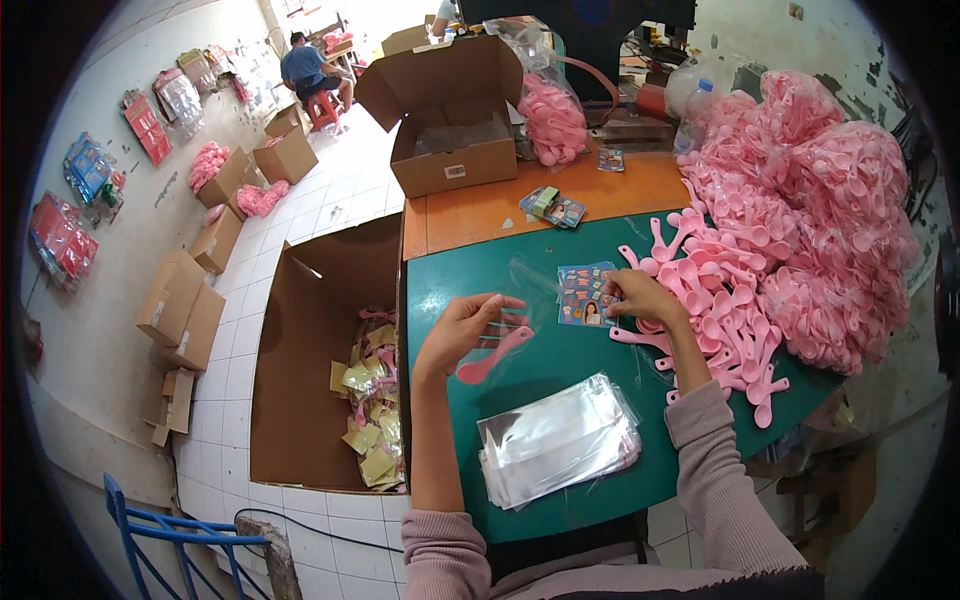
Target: The person packs plastic spoons and printed cards into clear plastic bags by hand and drops the packaged bags into a cardboard box.
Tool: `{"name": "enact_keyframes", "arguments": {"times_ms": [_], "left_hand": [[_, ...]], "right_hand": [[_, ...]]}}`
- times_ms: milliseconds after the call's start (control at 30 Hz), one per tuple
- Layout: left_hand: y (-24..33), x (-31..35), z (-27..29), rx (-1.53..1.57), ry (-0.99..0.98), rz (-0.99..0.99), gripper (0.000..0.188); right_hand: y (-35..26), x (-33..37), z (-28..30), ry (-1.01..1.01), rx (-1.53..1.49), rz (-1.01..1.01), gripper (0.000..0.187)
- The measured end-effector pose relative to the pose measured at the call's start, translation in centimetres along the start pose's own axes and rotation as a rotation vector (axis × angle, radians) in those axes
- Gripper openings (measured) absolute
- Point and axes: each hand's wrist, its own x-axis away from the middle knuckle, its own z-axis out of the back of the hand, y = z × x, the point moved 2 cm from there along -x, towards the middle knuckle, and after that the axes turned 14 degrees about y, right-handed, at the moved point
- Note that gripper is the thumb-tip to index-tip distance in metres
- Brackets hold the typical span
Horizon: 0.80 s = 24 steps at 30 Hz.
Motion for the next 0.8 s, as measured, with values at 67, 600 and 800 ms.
{"name": "enact_keyframes", "arguments": {"times_ms": [67,600,800], "left_hand": [[-0.3,0.0,0.2,-0.042,-0.016,0.001,0.033],[-1.5,-0.6,-0.5,-0.110,-0.024,0.046,0.032],[-1.6,-0.7,-0.8,-0.145,-0.103,0.025,0.033]], "right_hand": [[-0.5,-0.2,0.2,-0.162,-0.012,-0.032,0.031],[-9.7,-0.1,2.8,-0.034,-0.379,0.140,0.022],[-10.5,-0.1,4.3,0.113,-0.320,0.209,0.024]]}}
